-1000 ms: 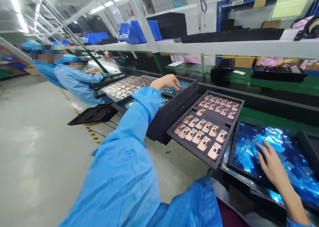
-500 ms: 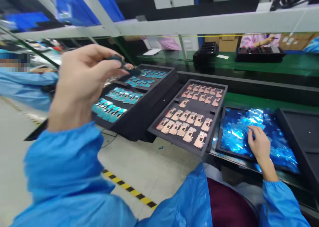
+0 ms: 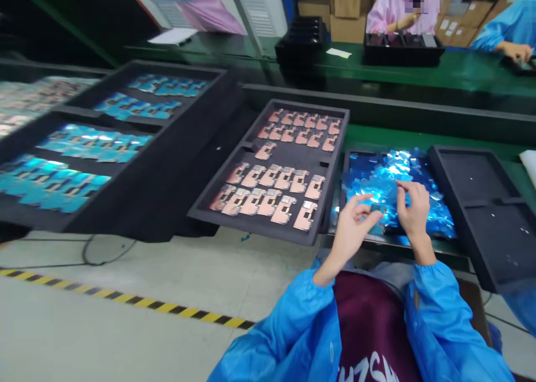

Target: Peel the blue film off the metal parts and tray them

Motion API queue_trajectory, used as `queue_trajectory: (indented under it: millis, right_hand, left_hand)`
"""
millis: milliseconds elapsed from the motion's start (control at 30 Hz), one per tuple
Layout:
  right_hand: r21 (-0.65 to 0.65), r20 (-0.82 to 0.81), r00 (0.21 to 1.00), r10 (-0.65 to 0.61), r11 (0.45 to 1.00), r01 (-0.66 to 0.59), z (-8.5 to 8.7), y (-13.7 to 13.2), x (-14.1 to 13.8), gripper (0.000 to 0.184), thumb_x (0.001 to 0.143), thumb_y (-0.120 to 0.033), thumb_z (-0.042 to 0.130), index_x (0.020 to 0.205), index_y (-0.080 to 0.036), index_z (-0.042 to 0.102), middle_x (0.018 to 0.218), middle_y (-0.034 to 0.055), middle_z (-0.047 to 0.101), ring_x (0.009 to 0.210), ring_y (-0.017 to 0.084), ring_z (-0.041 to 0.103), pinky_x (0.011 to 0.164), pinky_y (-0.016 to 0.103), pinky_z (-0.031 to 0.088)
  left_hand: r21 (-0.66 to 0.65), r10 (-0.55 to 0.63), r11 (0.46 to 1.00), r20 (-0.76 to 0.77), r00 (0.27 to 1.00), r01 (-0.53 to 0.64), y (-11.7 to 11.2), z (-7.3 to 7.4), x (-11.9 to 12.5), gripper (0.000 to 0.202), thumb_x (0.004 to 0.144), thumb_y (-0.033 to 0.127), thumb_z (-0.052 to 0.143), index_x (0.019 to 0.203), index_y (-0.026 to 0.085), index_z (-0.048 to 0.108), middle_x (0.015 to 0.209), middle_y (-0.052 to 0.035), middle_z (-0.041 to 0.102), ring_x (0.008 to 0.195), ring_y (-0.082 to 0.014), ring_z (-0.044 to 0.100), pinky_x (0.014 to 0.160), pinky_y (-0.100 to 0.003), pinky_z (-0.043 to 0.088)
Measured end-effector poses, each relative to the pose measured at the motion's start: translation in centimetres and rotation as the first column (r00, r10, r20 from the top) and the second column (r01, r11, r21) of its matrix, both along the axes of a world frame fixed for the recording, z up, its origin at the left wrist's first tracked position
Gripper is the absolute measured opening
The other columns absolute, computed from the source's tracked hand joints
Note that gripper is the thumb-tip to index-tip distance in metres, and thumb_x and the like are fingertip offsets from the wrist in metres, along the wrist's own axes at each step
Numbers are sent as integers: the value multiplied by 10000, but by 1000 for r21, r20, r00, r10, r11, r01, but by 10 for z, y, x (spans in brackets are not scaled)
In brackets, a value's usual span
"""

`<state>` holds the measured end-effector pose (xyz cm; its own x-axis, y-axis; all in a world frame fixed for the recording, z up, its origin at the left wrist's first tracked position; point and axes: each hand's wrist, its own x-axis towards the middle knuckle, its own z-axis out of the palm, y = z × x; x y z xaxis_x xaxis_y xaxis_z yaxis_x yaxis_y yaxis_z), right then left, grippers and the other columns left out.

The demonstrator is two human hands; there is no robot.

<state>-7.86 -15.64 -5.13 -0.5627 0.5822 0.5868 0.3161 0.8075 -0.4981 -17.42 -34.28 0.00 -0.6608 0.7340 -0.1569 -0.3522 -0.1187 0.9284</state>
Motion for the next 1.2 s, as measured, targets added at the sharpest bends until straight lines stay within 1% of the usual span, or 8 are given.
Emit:
queue_trajectory:
  millis: [67, 200, 333, 567, 833, 967, 1067, 1200]
  right_hand:
    - [-220, -62, 991, 116, 967, -127, 8, -9, 6, 359, 1141, -452, 483, 1174, -225, 760, 1130, 112, 800, 1036, 272, 740, 945, 426, 565]
    - [-579, -154, 945, 287, 749, -322, 9, -18, 11, 370, 1062, -573, 637, 1192, -249, 760, 1142, 71, 794, 908, 217, 744, 795, 351, 613]
    - [-653, -180, 950, 255, 691, -310, -2, -15, 12, 392, 930, -608, 800, 1055, -237, 782, 1113, 71, 782, 921, 215, 727, 731, 318, 607]
    - [-729, -220, 952, 212, 612, -305, -12, -11, 13, 397, 921, -619, 799, 1000, -230, 774, 977, 46, 780, 852, 219, 743, 806, 364, 644]
    - [-622, -154, 970, 187, 745, -242, -7, -22, 13, 445, 900, -661, 808, 1006, -229, 797, 1018, 66, 786, 916, 238, 741, 771, 344, 635]
    - [-548, -105, 969, 225, 800, -246, -3, -22, 14, 400, 1023, -612, 692, 977, -230, 802, 974, 61, 793, 916, 233, 741, 852, 352, 613]
    - [-433, -55, 965, 257, 864, -255, 1, -24, 14, 373, 1123, -503, 566, 1009, -241, 806, 992, 69, 791, 945, 239, 734, 919, 377, 599]
    - [-188, 10, 982, 188, 965, -182, 2, -29, 14, 254, 1115, -406, 620, 1196, -259, 811, 1165, 103, 778, 1105, 278, 700, 1002, 432, 589]
  left_hand:
    - [-22, 68, 997, -54, 996, -70, 19, -23, -6, 468, 790, 379, 922, 1164, 198, 707, 739, 33, 690, 773, -177, 746, 736, -262, 544]
    - [-63, 64, 995, -122, 990, -72, 42, -57, -20, 409, 738, 434, 942, 979, 196, 712, 738, -15, 743, 760, -210, 766, 729, -286, 563]
    - [-88, 23, 995, -176, 984, -39, 47, -70, -24, 367, 730, 446, 932, 943, 193, 772, 787, -47, 786, 780, -227, 779, 760, -313, 603]
    - [-113, -61, 993, -220, 973, 37, 40, -70, -21, 390, 796, 440, 867, 1085, 180, 853, 957, -97, 853, 905, -270, 808, 889, -398, 657]
    - [-141, 72, 983, -301, 951, -119, 41, -68, -17, 321, 756, 436, 868, 929, 167, 850, 884, -95, 841, 838, -255, 793, 773, -344, 646]
    - [-133, 81, 982, -330, 941, -131, 41, -65, -14, 309, 763, 460, 876, 872, 174, 832, 853, -84, 830, 827, -246, 786, 715, -307, 622]
    - [-125, 115, 978, -333, 936, -165, 41, -64, -13, 279, 778, 438, 871, 863, 176, 824, 825, -74, 813, 788, -229, 773, 700, -295, 610]
    - [-104, 154, 975, -324, 933, -197, 42, -62, -12, 258, 776, 422, 884, 863, 186, 825, 844, -70, 813, 797, -231, 771, 759, -323, 634]
